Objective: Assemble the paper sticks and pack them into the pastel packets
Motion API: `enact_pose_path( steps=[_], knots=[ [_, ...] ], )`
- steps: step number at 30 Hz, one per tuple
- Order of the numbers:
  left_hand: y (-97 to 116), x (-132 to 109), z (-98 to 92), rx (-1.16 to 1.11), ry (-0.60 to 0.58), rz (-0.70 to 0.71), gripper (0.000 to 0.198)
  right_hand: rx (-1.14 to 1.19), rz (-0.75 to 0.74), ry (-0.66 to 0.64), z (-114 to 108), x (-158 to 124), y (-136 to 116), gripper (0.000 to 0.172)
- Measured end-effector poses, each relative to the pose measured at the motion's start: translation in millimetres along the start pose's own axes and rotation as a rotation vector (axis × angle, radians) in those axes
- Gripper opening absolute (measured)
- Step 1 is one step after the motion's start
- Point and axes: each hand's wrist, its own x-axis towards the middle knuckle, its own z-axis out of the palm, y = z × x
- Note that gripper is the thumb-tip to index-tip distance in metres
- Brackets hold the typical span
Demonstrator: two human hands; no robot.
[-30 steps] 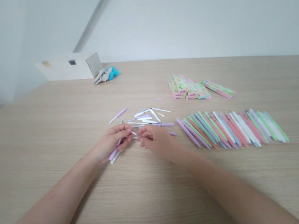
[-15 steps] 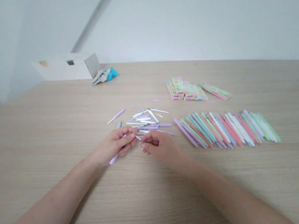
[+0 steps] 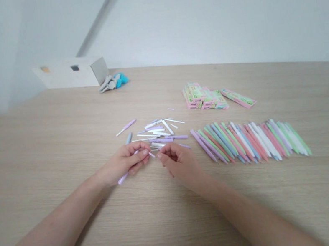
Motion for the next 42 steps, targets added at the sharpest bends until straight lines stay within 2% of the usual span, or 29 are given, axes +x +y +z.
enact_pose_path(
  steps=[4,9,25,32,36,42],
  knots=[
    [-1,1,-0.4,-0.002,0.039,-0.01,0.025,0.159,0.041,0.002,3,1,1,0.012],
    [0,1,-0.3,0.002,0.036,0.001,0.025,0.215,0.041,0.017,4,3,4,0.016],
    [-3,0,1.6,0.089,0.074,0.031,0.029,0.174,0.061,-0.025,10,1,7,0.017],
    [3,-1,1.9,0.299,0.128,0.109,0.024,0.107,0.049,-0.054,10,0,8,0.015],
    [8,-1,4.4,0.384,0.086,0.189,0.021,0.092,0.04,-0.086,10,-1,11,0.015],
    [3,0,1.6,0.375,0.082,0.182,0.021,0.107,0.05,-0.083,10,0,9,0.018]
  ],
)
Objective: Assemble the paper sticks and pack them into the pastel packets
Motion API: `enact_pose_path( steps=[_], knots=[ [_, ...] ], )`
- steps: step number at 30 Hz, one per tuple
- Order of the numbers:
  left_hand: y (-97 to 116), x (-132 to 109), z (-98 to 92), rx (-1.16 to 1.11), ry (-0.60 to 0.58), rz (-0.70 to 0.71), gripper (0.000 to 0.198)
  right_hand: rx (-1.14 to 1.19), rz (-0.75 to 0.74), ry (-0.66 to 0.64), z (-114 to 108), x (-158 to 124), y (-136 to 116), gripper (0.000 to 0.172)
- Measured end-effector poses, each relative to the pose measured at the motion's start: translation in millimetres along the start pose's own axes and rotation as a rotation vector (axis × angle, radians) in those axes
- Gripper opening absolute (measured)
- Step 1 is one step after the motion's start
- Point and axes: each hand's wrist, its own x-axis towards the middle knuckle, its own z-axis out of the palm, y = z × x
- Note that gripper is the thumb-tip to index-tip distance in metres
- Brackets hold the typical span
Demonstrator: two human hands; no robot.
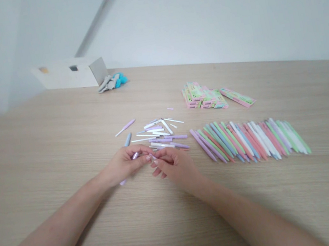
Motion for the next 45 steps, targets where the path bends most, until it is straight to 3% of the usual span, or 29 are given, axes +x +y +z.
enact_pose_path(
  steps=[10,20,29,33,38,45],
  knots=[
    [-2,0,0.2,-0.009,0.001,0.004,0.023,0.037,0.023,-0.012,-1,1,1,0.018],
    [2,-3,0.8,-0.085,-0.072,-0.002,0.025,0.117,0.03,-0.083,-2,0,-4,0.018],
    [-4,-5,2.2,-0.348,-0.211,-0.113,0.035,0.128,0.074,0.002,0,1,-10,0.004],
    [-2,-4,3.0,-0.357,-0.181,-0.139,0.02,0.141,0.055,-0.004,-1,1,-6,0.008],
    [-2,-2,2.2,-0.302,-0.156,-0.181,0.028,0.192,0.051,-0.022,-2,-1,-7,0.011],
    [4,-1,-4.1,-0.084,-0.037,-0.005,0.03,0.238,0.047,-0.024,-1,-3,-10,0.029]
  ],
)
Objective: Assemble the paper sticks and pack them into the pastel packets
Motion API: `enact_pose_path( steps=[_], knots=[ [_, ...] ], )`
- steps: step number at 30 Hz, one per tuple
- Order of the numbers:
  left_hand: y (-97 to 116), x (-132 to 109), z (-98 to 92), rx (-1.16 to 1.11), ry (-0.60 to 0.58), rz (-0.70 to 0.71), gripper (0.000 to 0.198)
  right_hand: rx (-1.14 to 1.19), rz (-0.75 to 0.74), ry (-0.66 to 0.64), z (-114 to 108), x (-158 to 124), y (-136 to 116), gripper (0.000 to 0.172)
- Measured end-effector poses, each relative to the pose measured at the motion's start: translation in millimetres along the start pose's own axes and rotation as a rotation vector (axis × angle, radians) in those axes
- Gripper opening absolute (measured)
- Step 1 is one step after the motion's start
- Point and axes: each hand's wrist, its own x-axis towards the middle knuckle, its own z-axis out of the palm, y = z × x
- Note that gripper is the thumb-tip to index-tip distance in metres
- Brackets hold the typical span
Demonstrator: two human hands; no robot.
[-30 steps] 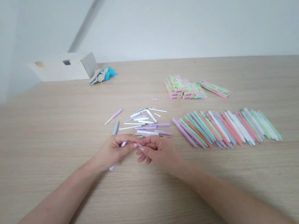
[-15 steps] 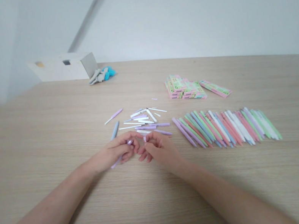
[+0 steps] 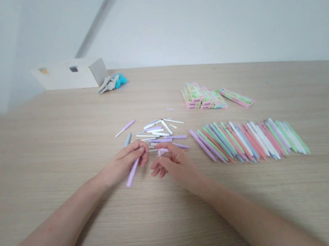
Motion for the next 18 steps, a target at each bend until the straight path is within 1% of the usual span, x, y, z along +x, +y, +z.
enact_pose_path(
  steps=[2,6,9,11,14,18],
  knots=[
    [-1,0,-0.8,-0.024,0.001,-0.019,0.03,-0.009,-0.015,-0.001,0,0,1,0.028],
    [-10,2,0.0,-0.165,0.004,-0.084,0.028,-0.007,-0.035,0.007,-2,1,3,0.018],
    [-17,4,0.1,-0.272,0.007,-0.115,0.029,0.011,-0.043,0.003,-3,2,5,0.017],
    [-19,5,-0.6,-0.309,0.042,-0.113,0.03,0.025,-0.058,0.008,-4,3,7,0.017],
    [-18,7,-2.0,-0.317,0.127,-0.099,0.03,0.032,-0.091,0.04,-4,4,10,0.016],
    [-16,8,-3.0,-0.318,0.18,-0.106,0.032,0.027,-0.12,0.083,-5,5,11,0.02]
  ],
)
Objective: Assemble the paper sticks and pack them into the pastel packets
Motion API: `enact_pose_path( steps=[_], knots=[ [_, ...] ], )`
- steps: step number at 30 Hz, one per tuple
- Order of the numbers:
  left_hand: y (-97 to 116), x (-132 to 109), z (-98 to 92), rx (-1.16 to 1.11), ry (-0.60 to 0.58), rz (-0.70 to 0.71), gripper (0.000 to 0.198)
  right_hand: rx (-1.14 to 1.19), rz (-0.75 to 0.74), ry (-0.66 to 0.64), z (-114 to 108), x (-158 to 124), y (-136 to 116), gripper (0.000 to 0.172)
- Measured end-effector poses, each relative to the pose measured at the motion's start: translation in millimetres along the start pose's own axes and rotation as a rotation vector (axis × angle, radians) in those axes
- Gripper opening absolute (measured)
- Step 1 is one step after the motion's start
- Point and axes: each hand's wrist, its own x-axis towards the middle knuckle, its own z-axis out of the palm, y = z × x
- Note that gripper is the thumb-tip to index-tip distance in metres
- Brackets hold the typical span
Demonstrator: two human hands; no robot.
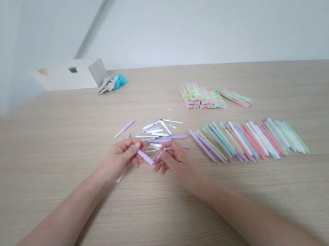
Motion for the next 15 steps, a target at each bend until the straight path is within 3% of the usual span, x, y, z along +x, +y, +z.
enact_pose_path(
  steps=[7,15],
  knots=[
    [0.8,-0.1,0.2,-0.034,0.078,0.005,0.032,-0.01,-0.03,0.069,-1.2,0.3,-2.9,0.023],
    [-0.9,-1.2,-0.1,-0.018,0.039,-0.037,0.031,-0.019,-0.084,0.089,-2.4,2.2,-0.8,0.018]
  ],
)
